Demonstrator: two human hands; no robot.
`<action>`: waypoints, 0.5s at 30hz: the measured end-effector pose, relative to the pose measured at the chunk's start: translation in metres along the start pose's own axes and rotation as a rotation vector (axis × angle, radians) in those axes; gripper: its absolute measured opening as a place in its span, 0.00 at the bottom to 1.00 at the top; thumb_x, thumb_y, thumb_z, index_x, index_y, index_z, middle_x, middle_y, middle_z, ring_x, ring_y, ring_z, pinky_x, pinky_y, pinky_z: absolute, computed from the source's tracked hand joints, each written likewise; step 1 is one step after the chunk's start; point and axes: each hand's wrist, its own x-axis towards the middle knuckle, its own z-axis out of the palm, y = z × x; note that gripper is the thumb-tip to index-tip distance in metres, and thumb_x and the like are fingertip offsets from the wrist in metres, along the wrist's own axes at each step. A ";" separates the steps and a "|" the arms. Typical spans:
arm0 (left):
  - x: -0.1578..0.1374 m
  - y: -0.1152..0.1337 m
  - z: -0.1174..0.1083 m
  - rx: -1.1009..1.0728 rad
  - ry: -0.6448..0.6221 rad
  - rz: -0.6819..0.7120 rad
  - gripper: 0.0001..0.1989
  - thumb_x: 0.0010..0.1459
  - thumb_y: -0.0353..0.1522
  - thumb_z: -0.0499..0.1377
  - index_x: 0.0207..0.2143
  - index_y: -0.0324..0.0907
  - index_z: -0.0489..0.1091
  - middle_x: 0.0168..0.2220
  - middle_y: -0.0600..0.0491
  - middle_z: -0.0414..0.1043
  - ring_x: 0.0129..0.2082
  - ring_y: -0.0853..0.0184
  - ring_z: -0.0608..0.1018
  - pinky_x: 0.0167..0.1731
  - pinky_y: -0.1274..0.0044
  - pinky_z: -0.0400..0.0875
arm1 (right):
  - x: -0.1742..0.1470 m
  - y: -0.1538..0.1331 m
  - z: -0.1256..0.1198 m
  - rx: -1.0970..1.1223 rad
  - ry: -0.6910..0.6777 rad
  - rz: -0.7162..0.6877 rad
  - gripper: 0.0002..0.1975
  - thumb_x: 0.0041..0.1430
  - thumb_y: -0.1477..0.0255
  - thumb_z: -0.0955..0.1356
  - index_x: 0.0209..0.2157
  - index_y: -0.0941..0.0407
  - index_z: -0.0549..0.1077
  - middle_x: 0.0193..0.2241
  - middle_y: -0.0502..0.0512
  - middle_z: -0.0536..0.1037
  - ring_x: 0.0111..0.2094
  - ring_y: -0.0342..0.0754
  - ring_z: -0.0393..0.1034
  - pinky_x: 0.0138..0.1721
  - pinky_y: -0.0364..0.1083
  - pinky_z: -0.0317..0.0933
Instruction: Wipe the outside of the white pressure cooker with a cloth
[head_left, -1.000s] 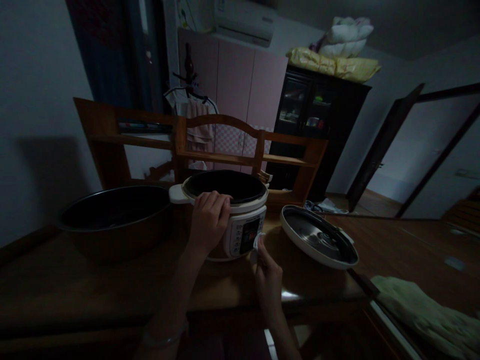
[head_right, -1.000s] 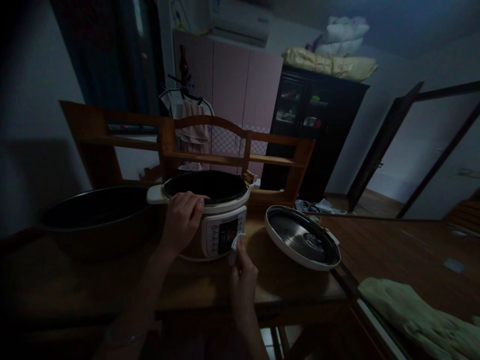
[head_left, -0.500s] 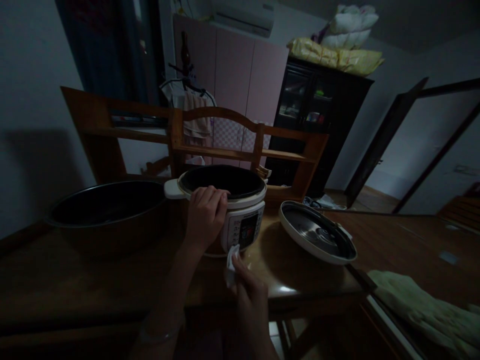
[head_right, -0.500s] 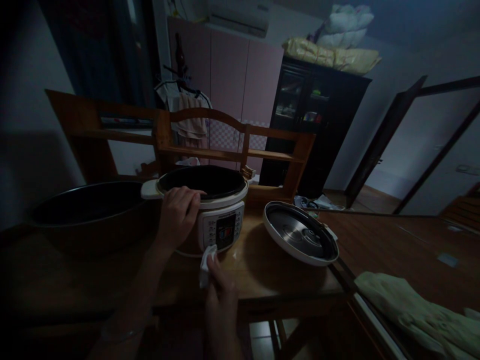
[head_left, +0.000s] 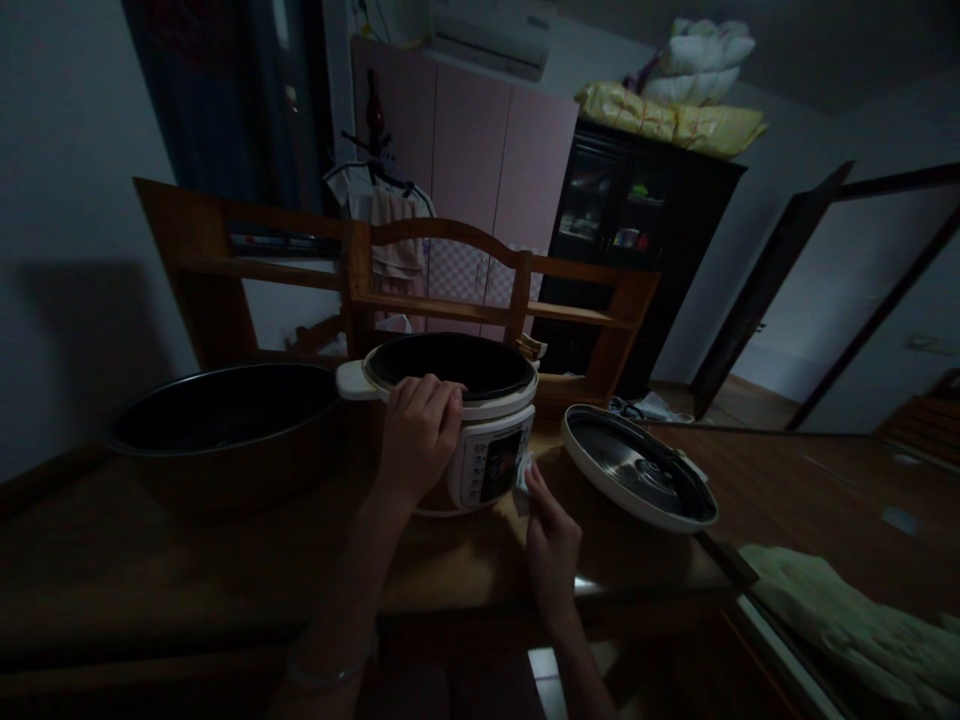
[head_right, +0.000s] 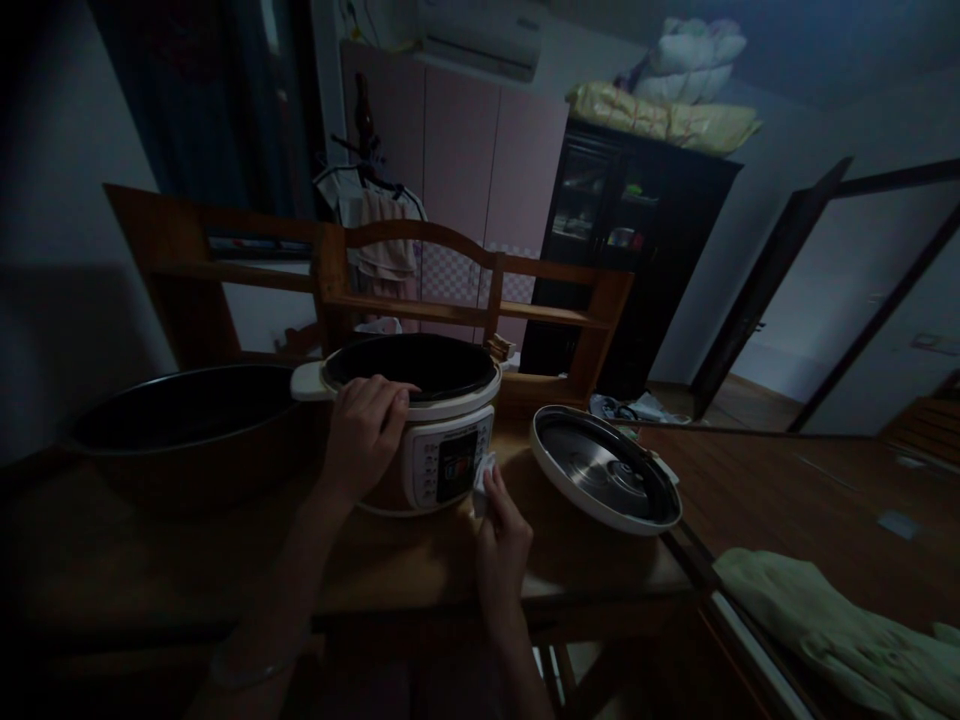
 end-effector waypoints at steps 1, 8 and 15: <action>0.000 0.000 0.000 -0.001 -0.004 -0.001 0.16 0.70 0.34 0.44 0.42 0.44 0.71 0.38 0.49 0.70 0.43 0.59 0.70 0.51 0.63 0.61 | -0.002 0.003 0.004 -0.001 -0.016 0.007 0.24 0.60 0.78 0.62 0.56 0.52 0.74 0.60 0.55 0.71 0.62 0.52 0.65 0.64 0.56 0.59; 0.000 0.001 -0.002 0.009 -0.020 0.004 0.16 0.70 0.34 0.44 0.42 0.43 0.71 0.38 0.49 0.71 0.43 0.59 0.70 0.51 0.64 0.61 | -0.021 0.001 0.015 0.005 -0.028 0.002 0.28 0.56 0.82 0.62 0.57 0.52 0.74 0.59 0.55 0.72 0.61 0.52 0.66 0.62 0.54 0.60; 0.000 0.001 0.000 0.001 0.005 -0.004 0.15 0.70 0.34 0.45 0.42 0.44 0.71 0.38 0.49 0.71 0.43 0.59 0.70 0.51 0.64 0.62 | -0.042 -0.002 0.021 -0.030 -0.112 -0.064 0.31 0.55 0.83 0.62 0.58 0.50 0.72 0.60 0.56 0.70 0.62 0.54 0.65 0.60 0.54 0.62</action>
